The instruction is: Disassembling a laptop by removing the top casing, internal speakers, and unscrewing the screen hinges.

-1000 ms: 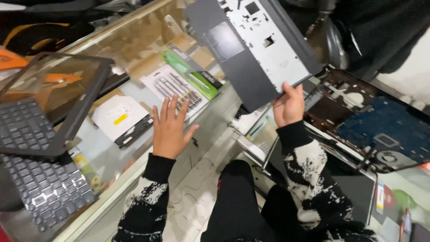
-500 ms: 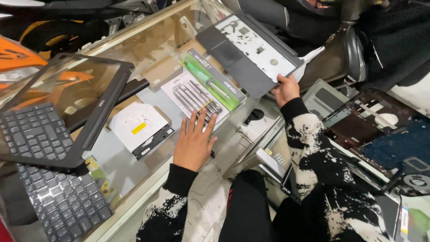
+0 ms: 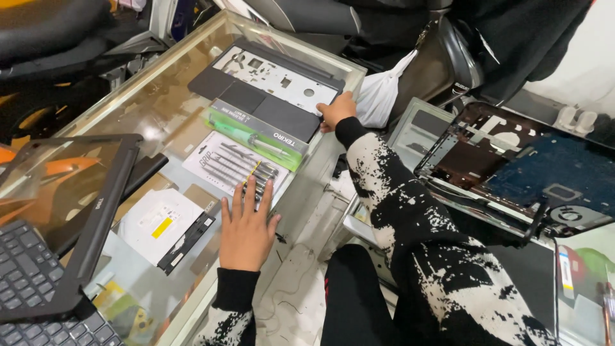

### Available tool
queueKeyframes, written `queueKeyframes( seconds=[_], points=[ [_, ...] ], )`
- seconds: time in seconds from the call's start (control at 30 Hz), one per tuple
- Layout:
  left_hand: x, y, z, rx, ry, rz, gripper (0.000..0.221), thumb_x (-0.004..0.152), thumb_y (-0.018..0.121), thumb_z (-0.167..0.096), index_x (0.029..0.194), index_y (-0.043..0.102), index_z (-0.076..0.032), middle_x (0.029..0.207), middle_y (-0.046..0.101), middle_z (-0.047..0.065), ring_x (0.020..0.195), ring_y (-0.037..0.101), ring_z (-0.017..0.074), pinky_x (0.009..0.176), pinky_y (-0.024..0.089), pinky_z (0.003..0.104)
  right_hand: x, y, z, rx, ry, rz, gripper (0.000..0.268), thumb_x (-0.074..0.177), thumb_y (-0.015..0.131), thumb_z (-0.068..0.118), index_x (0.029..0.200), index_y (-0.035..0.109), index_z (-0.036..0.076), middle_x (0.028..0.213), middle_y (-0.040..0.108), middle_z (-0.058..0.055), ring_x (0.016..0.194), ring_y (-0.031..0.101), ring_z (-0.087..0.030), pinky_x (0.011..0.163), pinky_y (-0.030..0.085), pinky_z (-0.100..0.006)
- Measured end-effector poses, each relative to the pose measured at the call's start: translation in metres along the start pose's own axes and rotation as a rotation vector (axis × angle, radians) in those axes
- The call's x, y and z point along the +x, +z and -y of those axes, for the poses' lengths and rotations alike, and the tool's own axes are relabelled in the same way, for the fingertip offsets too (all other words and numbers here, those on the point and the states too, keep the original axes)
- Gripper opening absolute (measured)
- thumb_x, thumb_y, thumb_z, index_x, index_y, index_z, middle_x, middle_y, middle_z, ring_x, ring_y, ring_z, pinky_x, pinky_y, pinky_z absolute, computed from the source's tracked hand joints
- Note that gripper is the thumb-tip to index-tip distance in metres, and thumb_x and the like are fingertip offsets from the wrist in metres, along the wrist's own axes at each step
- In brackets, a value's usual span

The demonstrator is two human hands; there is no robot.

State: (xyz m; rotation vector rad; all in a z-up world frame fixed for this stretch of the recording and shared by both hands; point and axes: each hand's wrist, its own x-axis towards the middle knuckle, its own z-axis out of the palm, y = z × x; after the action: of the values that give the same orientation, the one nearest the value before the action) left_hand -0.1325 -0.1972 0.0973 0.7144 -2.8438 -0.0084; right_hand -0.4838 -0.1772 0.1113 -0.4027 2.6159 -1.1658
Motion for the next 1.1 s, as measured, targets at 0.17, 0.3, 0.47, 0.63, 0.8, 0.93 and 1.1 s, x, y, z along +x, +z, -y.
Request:
queueKeyframes(
  seconds=[0.17,0.3,0.47,0.63,0.8,0.93,1.1],
  points=[
    [-0.003,-0.008,0.001,0.005,0.007,-0.006,0.072,0.099,0.053,-0.049,0.163,0.031,-0.026,0.169,0.027,0.014,0.153,0.028,0.0394,0.120,0.023,0.064,-0.029,0.009,-0.029,0.419,-0.057,0.068,0.071,0.096,0.071,0.027,0.146,0.031,-0.005,0.095,0.070,-0.025,0.060,0.077,-0.027,0.054,0.071,-0.034],
    [-0.003,-0.003,-0.005,0.103,0.051,-0.159,0.076,0.091,0.061,-0.052,0.159,0.047,-0.021,0.162,0.046,0.019,0.146,0.046,0.0445,0.115,0.036,0.064,-0.129,-0.011,-0.078,0.809,-0.229,0.126,0.064,0.100,0.065,0.016,0.150,0.033,-0.009,0.091,0.063,-0.024,0.062,0.072,-0.030,0.049,0.065,-0.038],
    [-0.008,0.000,-0.001,0.127,0.147,-0.176,0.083,0.095,0.054,-0.056,0.164,0.046,-0.009,0.166,0.042,0.026,0.147,0.041,0.0523,0.111,0.037,0.069,-0.301,-0.115,-0.150,0.497,-0.341,0.229,0.041,0.099,0.065,0.023,0.137,0.058,0.008,0.092,0.066,-0.003,0.072,0.065,-0.012,0.069,0.053,-0.028],
    [-0.023,0.007,-0.009,0.199,0.301,-0.398,0.087,0.100,0.066,-0.048,0.164,0.053,0.010,0.154,0.063,0.042,0.143,0.054,0.0562,0.112,0.042,0.072,-0.366,-0.212,-0.254,0.270,-0.252,0.137,0.030,0.099,0.064,0.019,0.126,0.069,0.008,0.105,0.071,-0.006,0.091,0.071,-0.016,0.081,0.060,-0.028],
    [-0.058,0.038,-0.088,-0.321,0.230,-0.606,0.056,0.102,0.076,-0.008,0.150,0.055,0.014,0.143,0.053,0.035,0.135,0.052,0.0554,0.124,0.023,0.077,-0.387,-0.282,-0.354,0.224,-0.003,-0.416,0.020,0.095,0.069,0.017,0.112,0.074,0.007,0.091,0.076,-0.006,0.081,0.071,-0.014,0.073,0.057,-0.028],
    [-0.063,0.051,-0.196,-0.506,0.239,-0.542,0.051,0.095,0.076,-0.016,0.141,0.062,0.001,0.141,0.057,0.020,0.138,0.054,0.0400,0.133,0.018,0.063,-0.368,-0.319,-0.381,0.188,-0.037,-0.547,0.014,0.099,0.067,0.013,0.108,0.072,0.005,0.100,0.073,-0.007,0.087,0.067,-0.016,0.080,0.054,-0.030],
    [-0.046,0.010,-0.307,-0.750,0.344,-0.382,0.039,0.095,0.070,-0.021,0.131,0.064,-0.008,0.123,0.068,0.010,0.121,0.063,0.0262,0.128,0.022,0.065,-0.326,-0.319,-0.414,0.083,-0.174,-0.805,0.025,0.098,0.069,0.010,0.122,0.067,0.001,0.096,0.072,-0.011,0.082,0.066,-0.021,0.076,0.055,-0.035]
  ],
)
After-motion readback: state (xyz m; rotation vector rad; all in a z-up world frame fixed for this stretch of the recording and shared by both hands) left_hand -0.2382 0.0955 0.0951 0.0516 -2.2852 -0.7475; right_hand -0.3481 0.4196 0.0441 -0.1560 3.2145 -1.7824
